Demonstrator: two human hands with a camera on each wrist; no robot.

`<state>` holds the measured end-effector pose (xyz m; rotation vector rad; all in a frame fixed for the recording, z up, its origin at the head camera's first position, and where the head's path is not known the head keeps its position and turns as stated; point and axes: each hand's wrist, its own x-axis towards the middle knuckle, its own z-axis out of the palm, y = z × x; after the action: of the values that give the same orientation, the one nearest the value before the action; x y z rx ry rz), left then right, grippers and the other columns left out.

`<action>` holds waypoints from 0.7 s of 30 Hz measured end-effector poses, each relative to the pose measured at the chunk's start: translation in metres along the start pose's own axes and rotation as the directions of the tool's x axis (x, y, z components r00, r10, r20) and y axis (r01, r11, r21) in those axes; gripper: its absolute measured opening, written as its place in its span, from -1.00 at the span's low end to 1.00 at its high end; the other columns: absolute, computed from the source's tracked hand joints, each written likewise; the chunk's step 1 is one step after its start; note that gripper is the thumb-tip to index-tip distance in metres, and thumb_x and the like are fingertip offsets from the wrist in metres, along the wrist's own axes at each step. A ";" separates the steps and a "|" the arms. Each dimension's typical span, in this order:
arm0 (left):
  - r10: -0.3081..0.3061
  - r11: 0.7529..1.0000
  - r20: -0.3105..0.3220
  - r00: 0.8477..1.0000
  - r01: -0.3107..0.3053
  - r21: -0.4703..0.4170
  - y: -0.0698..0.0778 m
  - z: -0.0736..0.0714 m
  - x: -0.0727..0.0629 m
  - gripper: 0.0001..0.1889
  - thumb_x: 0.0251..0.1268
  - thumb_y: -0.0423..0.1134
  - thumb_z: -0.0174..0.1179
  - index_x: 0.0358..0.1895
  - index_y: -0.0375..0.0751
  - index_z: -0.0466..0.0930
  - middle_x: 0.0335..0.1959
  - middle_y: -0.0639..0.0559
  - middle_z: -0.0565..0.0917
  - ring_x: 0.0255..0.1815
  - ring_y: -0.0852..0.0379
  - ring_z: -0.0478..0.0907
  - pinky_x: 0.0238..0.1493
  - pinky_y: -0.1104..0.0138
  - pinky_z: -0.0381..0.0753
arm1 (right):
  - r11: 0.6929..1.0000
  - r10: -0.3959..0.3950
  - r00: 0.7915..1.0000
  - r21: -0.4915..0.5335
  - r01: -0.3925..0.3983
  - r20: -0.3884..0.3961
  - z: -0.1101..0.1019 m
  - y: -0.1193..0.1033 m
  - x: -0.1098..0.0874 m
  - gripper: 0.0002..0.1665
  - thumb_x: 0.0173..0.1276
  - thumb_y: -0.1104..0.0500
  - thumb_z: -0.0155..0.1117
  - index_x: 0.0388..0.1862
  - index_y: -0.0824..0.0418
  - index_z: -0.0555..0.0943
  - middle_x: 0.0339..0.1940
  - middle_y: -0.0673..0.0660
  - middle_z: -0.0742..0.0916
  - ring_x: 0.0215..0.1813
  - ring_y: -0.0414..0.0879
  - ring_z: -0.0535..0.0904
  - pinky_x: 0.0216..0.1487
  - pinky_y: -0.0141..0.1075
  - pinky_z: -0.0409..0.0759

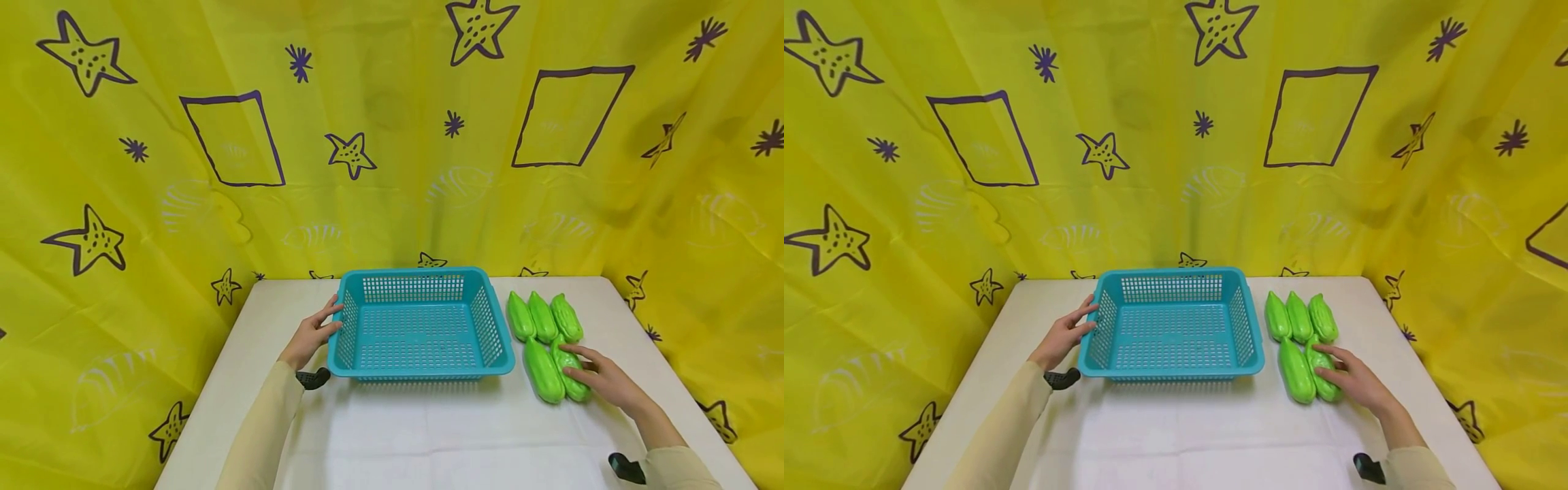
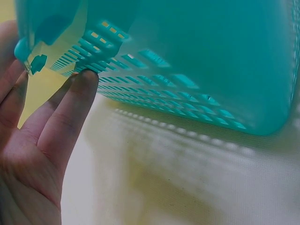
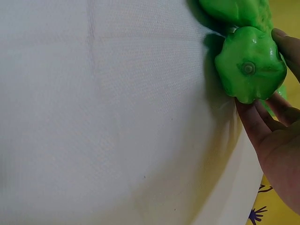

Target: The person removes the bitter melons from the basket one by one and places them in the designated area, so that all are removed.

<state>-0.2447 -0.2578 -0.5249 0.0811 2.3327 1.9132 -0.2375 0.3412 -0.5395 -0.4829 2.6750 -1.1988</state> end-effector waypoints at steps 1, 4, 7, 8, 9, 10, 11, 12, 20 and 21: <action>0.001 1.000 0.001 1.000 -0.001 -0.003 0.000 0.000 0.000 -0.45 0.43 -0.14 0.17 0.45 -0.06 0.33 0.54 0.37 0.04 0.57 0.03 -0.06 0.31 -0.08 0.36 | 1.000 0.001 1.000 -0.001 -0.001 -0.001 0.000 0.000 0.000 -0.39 0.47 0.09 0.18 0.38 0.37 0.37 0.36 0.53 0.36 0.22 0.56 0.37 0.10 0.16 0.51; 0.011 1.000 0.008 1.000 -0.011 -0.012 0.000 0.000 -0.001 -0.44 0.43 -0.15 0.17 0.45 -0.09 0.32 0.55 0.33 0.03 0.57 0.02 -0.07 0.31 -0.09 0.36 | 1.000 0.010 1.000 0.001 -0.010 0.003 0.000 0.001 0.001 -0.38 0.48 0.07 0.18 0.38 0.37 0.36 0.37 0.54 0.35 0.23 0.57 0.36 0.09 0.18 0.51; 0.024 0.999 0.020 1.000 -0.023 -0.024 0.001 0.000 -0.001 -0.43 0.43 -0.14 0.17 0.46 -0.11 0.31 0.57 0.29 0.01 0.57 0.00 -0.07 0.31 -0.09 0.36 | 1.000 0.023 1.000 0.010 -0.023 0.011 0.000 0.001 0.002 -0.37 0.47 0.06 0.18 0.39 0.37 0.35 0.38 0.55 0.33 0.24 0.59 0.33 0.10 0.22 0.49; 0.027 0.999 0.023 0.999 -0.026 -0.028 0.001 0.000 -0.001 -0.42 0.43 -0.14 0.17 0.46 -0.11 0.30 0.57 0.28 0.01 0.57 0.00 -0.07 0.31 -0.09 0.36 | 0.999 0.032 0.999 0.006 -0.032 0.010 0.000 0.001 0.002 -0.36 0.47 0.04 0.18 0.39 0.36 0.36 0.38 0.54 0.33 0.24 0.58 0.33 0.10 0.23 0.49; 0.028 0.999 0.025 0.999 -0.027 -0.032 0.001 0.000 -0.001 -0.42 0.42 -0.13 0.17 0.46 -0.11 0.30 0.57 0.28 0.01 0.57 0.01 -0.07 0.31 -0.09 0.36 | 0.999 0.040 0.999 0.004 -0.040 0.011 0.000 0.001 0.001 -0.36 0.47 0.03 0.18 0.39 0.35 0.36 0.38 0.53 0.32 0.25 0.57 0.33 0.11 0.23 0.49; 0.027 0.999 0.023 0.999 -0.026 -0.033 0.001 0.000 -0.001 -0.42 0.41 -0.12 0.18 0.45 -0.10 0.31 0.57 0.29 0.02 0.57 0.02 -0.06 0.31 -0.08 0.37 | 0.999 0.039 0.999 0.014 -0.039 0.016 -0.001 0.001 0.002 -0.35 0.47 0.03 0.18 0.39 0.36 0.35 0.39 0.55 0.31 0.25 0.59 0.31 0.11 0.27 0.47; 0.026 0.999 0.024 0.999 -0.025 -0.033 0.001 0.000 -0.001 -0.42 0.41 -0.11 0.18 0.45 -0.09 0.32 0.57 0.30 0.02 0.57 0.03 -0.05 0.31 -0.07 0.37 | 0.999 0.034 0.999 0.021 -0.034 0.022 -0.001 0.002 0.002 -0.35 0.47 0.04 0.18 0.39 0.38 0.34 0.39 0.56 0.30 0.25 0.62 0.29 0.11 0.29 0.45; 0.024 0.999 0.023 0.999 -0.023 -0.033 0.001 0.000 -0.001 -0.42 0.41 -0.10 0.19 0.45 -0.08 0.32 0.56 0.31 0.02 0.56 0.03 -0.05 0.31 -0.07 0.37 | 0.999 0.037 0.999 0.023 -0.038 0.022 -0.001 0.001 0.002 -0.35 0.47 0.03 0.18 0.39 0.38 0.35 0.39 0.55 0.30 0.25 0.61 0.29 0.12 0.29 0.45; 0.014 1.000 0.016 1.000 -0.014 -0.021 0.000 -0.001 -0.001 -0.43 0.40 -0.10 0.19 0.44 -0.05 0.34 0.54 0.39 0.04 0.56 0.06 -0.03 0.32 -0.07 0.36 | 0.998 0.041 0.999 0.041 -0.042 0.020 -0.004 0.001 0.002 -0.34 0.48 0.03 0.17 0.40 0.37 0.33 0.41 0.53 0.29 0.27 0.61 0.27 0.14 0.27 0.44; 0.015 1.000 0.016 1.000 -0.015 -0.017 0.000 -0.001 -0.001 -0.43 0.41 -0.10 0.19 0.44 -0.05 0.34 0.54 0.38 0.04 0.56 0.05 -0.04 0.32 -0.08 0.36 | 0.998 0.041 0.999 0.042 -0.042 0.021 -0.004 0.002 0.002 -0.34 0.48 0.03 0.17 0.41 0.38 0.33 0.41 0.54 0.29 0.28 0.61 0.27 0.14 0.27 0.44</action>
<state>-0.2439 -0.2590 -0.5244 0.1116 2.3125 1.9311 -0.2412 0.3445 -0.5379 -0.4282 2.6231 -1.2298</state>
